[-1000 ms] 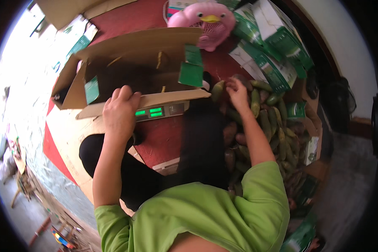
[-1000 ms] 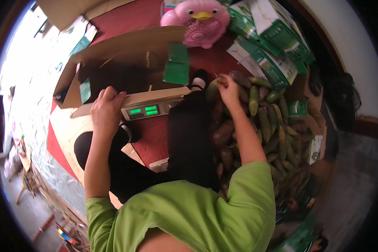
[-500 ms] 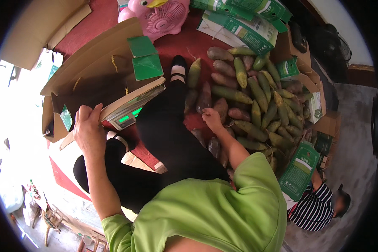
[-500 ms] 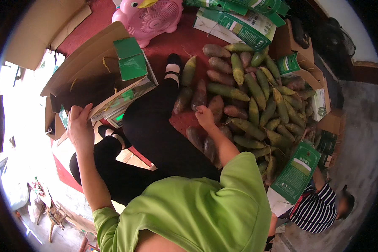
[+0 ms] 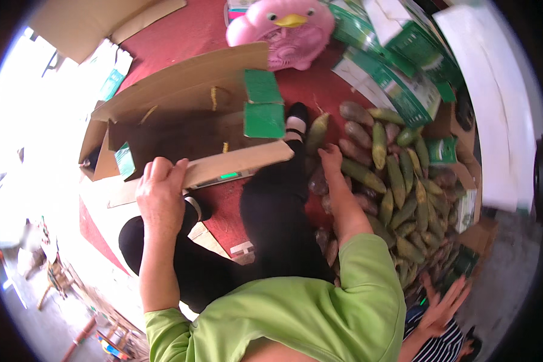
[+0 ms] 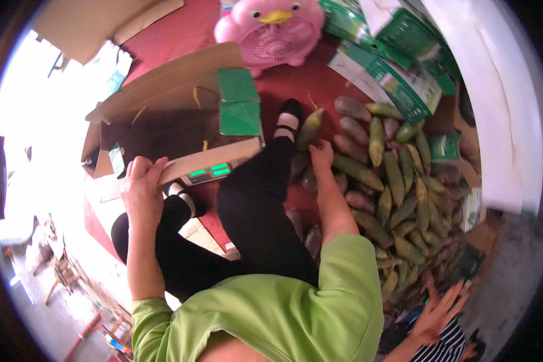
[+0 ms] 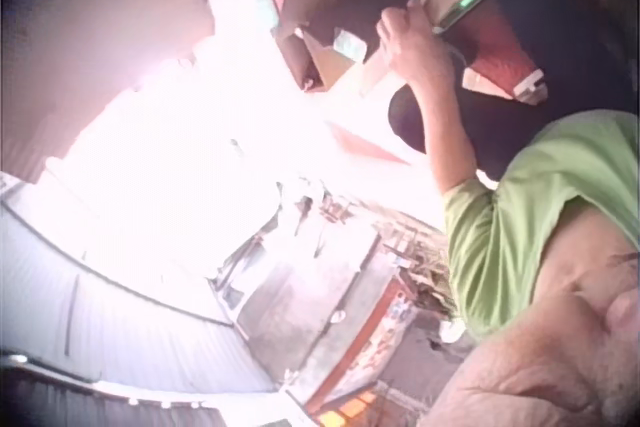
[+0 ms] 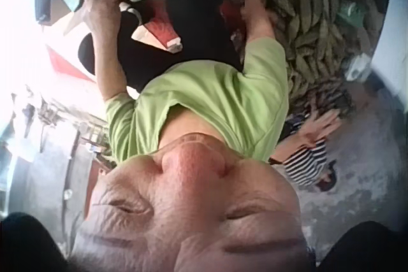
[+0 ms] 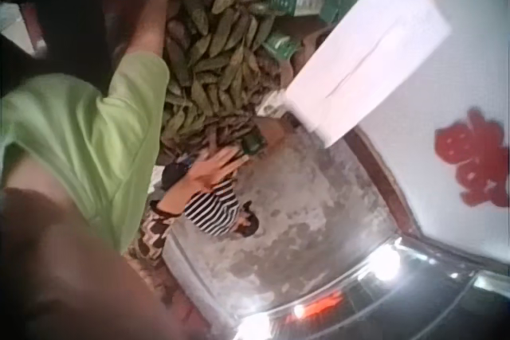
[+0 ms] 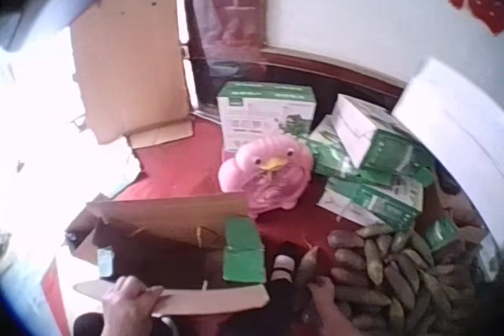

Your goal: Packing long green vegetables from a pile on the floor into cardboard boxes and weighing them.

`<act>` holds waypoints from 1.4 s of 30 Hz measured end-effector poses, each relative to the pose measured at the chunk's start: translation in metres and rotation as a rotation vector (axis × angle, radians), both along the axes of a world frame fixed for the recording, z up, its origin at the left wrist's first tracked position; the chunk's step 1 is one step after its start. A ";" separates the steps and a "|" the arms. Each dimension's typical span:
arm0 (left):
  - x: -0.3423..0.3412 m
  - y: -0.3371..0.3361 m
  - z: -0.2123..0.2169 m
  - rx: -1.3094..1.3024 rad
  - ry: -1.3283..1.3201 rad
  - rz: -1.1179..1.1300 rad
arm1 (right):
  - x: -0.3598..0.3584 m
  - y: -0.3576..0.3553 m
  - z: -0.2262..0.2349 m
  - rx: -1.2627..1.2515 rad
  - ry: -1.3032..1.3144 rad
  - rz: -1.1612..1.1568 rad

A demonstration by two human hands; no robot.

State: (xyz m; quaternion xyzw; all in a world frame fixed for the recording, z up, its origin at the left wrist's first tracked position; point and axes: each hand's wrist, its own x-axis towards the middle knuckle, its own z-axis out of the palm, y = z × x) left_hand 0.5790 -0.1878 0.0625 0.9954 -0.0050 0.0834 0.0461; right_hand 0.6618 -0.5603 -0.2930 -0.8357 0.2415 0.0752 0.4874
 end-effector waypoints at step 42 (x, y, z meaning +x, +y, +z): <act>-0.010 0.019 -0.011 -0.014 -0.032 0.007 | 0.052 0.204 0.431 0.542 -0.366 1.039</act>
